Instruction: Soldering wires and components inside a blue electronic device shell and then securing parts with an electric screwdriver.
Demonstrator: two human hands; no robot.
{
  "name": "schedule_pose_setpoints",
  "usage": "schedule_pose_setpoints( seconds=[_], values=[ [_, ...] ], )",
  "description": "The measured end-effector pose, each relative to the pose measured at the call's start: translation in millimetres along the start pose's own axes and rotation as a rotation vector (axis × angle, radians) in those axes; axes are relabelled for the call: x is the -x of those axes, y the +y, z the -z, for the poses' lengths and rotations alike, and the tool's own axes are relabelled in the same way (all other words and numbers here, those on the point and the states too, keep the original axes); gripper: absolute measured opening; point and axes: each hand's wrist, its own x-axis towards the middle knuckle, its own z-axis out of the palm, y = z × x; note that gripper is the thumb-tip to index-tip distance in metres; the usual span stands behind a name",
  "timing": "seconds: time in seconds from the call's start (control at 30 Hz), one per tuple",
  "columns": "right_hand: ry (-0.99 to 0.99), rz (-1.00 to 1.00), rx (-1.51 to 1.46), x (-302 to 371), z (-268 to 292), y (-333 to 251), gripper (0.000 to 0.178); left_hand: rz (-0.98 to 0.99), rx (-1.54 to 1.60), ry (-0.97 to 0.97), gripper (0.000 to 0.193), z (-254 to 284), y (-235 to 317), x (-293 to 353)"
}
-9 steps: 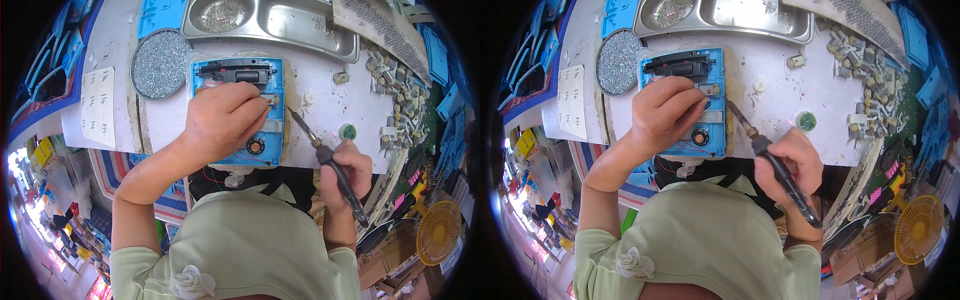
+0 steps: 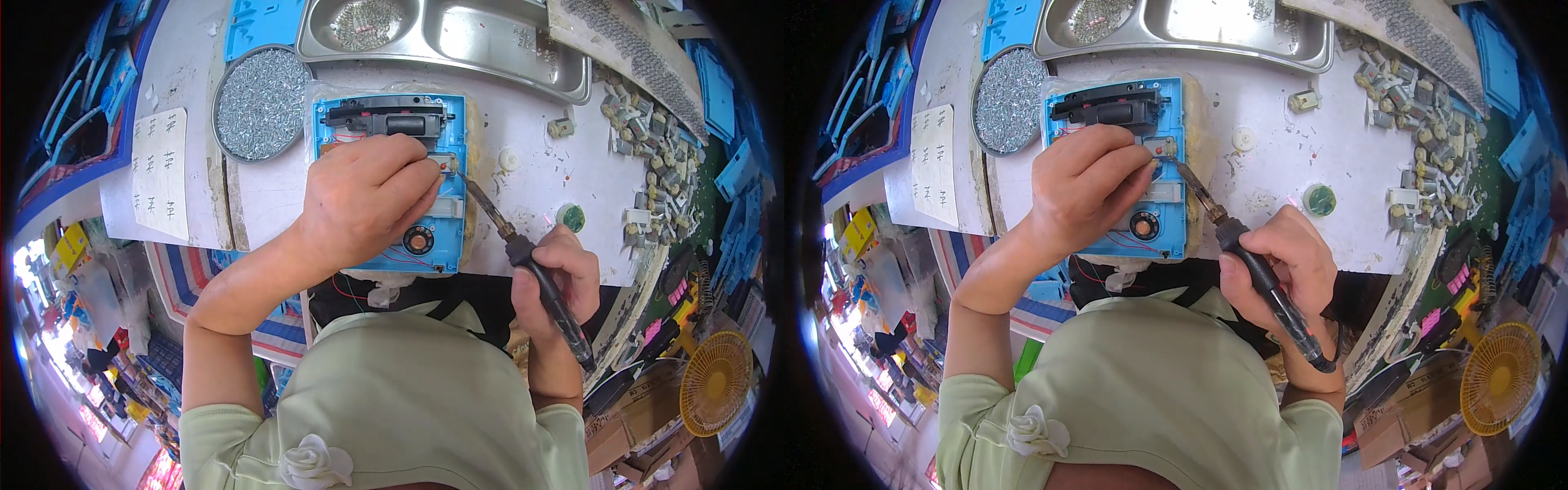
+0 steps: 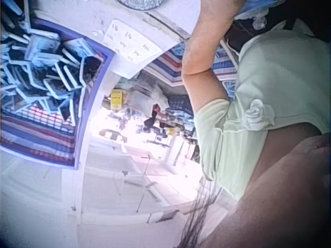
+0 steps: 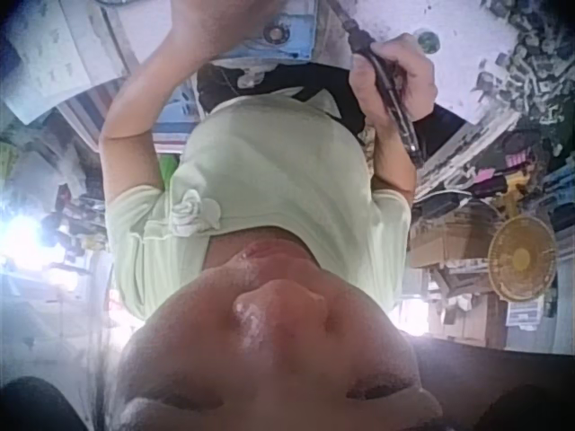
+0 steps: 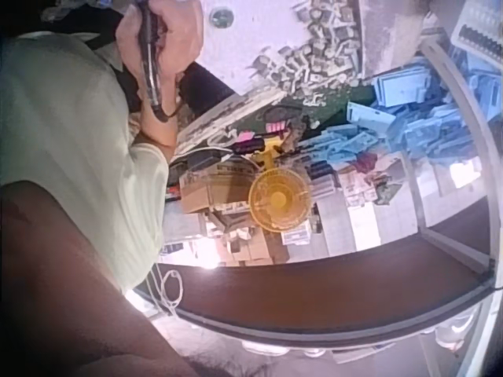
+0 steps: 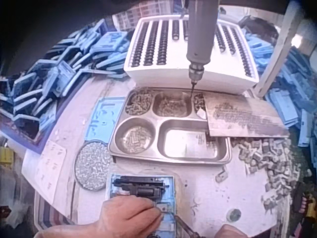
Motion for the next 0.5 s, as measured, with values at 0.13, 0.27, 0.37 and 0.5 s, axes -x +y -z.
schedule_pose_setpoints(
  seconds=[0.13, 0.27, 0.37, 0.5],
  values=[
    [-0.005, 0.004, 0.014, -1.5, -2.2, 0.4, 0.029, 0.004, -0.004, 0.004, 0.025, -0.8, -0.1, 0.7],
    [-0.011, 0.014, 0.016, -3.3, -4.3, 1.4, 0.029, -0.007, 0.008, 0.011, 0.025, -0.8, -1.3, 0.8],
    [-0.026, -0.008, 0.036, -2.0, -2.0, 1.0, 0.029, -0.003, 0.013, -0.008, 0.026, 0.0, -0.8, 0.2],
    [-0.022, -0.011, 0.023, -3.3, -2.7, 0.8, 0.028, -0.005, 0.011, -0.005, 0.027, 0.5, -0.9, 0.4]
  ],
)
